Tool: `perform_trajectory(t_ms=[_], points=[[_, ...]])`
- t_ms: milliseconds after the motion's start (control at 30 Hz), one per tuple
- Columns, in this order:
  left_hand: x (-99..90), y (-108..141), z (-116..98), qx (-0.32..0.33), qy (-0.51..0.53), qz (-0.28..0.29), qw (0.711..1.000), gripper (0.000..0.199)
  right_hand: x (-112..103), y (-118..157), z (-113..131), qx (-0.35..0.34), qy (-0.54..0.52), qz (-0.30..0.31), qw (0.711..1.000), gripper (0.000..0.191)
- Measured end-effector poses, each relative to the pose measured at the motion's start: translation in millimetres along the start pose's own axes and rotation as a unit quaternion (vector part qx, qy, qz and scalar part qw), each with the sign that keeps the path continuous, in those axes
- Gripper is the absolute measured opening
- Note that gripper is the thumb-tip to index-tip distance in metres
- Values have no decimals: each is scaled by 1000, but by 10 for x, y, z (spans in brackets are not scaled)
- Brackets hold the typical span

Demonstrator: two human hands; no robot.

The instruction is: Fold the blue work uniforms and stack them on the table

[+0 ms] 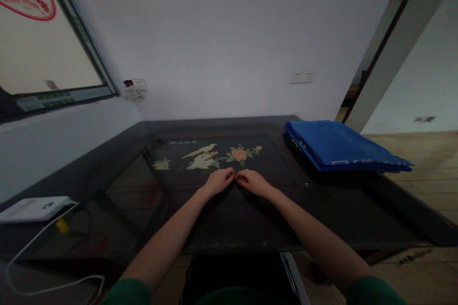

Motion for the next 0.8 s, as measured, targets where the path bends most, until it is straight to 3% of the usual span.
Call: perform_trajectory(t_ms=[800], points=[[-8,13,-47,-18,-20,27,999,21,-27,12,14,11,-6,2,1000,20]])
Point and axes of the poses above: each hand's wrist, its own y-axis away from the middle knuckle, its own x-axis out of the palm, z = x × y, the point moved 10 cm from there along -y, towards the middle knuckle, and after that the axes turned 5 degrees about -x, right-handed, at the moved point
